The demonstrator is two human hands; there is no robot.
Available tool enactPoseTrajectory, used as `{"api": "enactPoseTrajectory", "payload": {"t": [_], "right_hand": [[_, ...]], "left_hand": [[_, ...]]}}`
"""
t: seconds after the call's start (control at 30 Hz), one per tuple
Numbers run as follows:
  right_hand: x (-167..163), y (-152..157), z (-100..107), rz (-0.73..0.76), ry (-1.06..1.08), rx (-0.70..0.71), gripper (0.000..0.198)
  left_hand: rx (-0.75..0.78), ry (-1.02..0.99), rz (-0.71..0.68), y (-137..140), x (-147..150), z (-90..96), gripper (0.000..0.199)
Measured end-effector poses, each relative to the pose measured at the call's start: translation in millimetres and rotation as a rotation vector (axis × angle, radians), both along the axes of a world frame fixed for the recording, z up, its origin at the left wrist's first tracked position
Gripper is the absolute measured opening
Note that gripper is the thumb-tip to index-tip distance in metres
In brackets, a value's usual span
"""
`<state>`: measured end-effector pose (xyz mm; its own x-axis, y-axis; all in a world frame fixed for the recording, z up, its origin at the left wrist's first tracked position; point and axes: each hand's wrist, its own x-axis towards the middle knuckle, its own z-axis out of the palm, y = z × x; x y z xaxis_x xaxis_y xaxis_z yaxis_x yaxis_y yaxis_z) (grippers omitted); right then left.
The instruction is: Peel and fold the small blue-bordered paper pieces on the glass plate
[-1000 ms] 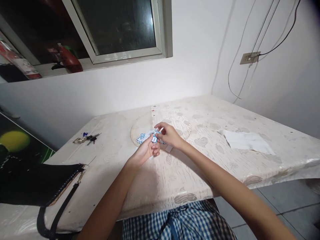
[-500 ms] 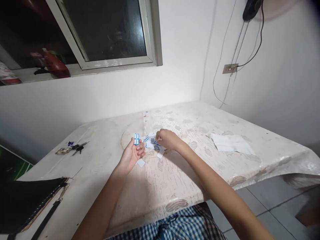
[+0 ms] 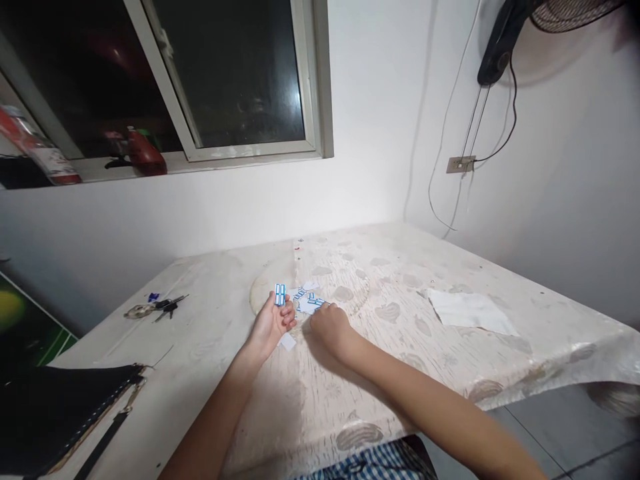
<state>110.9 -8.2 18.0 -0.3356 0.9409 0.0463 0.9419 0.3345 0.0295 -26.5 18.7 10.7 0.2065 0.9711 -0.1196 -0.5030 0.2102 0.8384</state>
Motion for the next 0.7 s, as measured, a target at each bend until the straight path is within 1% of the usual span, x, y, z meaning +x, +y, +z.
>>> {"api": "enactPoseTrajectory", "payload": {"t": [0.1,0.27,0.37,0.47,0.53,0.6,0.67,0.7], "right_hand": [[-4.6,-3.7,-2.0,0.005,0.007,0.021,0.032],[-6.3,-1.3,-2.3,0.046,-0.003,0.032,0.031],[-1.0,4.5,-0.4,0.056,0.008,0.011,0.031],[8.7,13.2,1.5,0.097,0.021,-0.022,0.030],[15.7,19.8,3.6,0.120,0.039,-0.014,0.028],[21.0,23.1,8.5,0.132,0.096,0.015,0.026],[22.8,17.4,17.1,0.172,0.246,0.018,0.024],[22.2,9.5,22.0,0.257,0.370,-0.046,0.024]], "left_hand": [[-0.012,0.015,0.011,-1.1,0.4,0.3,0.035],[-0.038,0.039,0.029,-2.7,1.2,1.2,0.031],[-0.039,0.040,0.050,-0.6,0.1,0.3,0.030],[-0.052,0.025,0.088,2.6,-1.1,-0.5,0.031],[-0.070,0.017,0.114,4.1,-1.6,-0.8,0.032],[-0.076,0.005,0.132,5.1,-2.1,-1.3,0.032],[-0.066,-0.011,0.146,6.0,-3.3,-2.0,0.033],[-0.064,-0.020,0.151,6.6,-4.1,-2.4,0.033]]}}
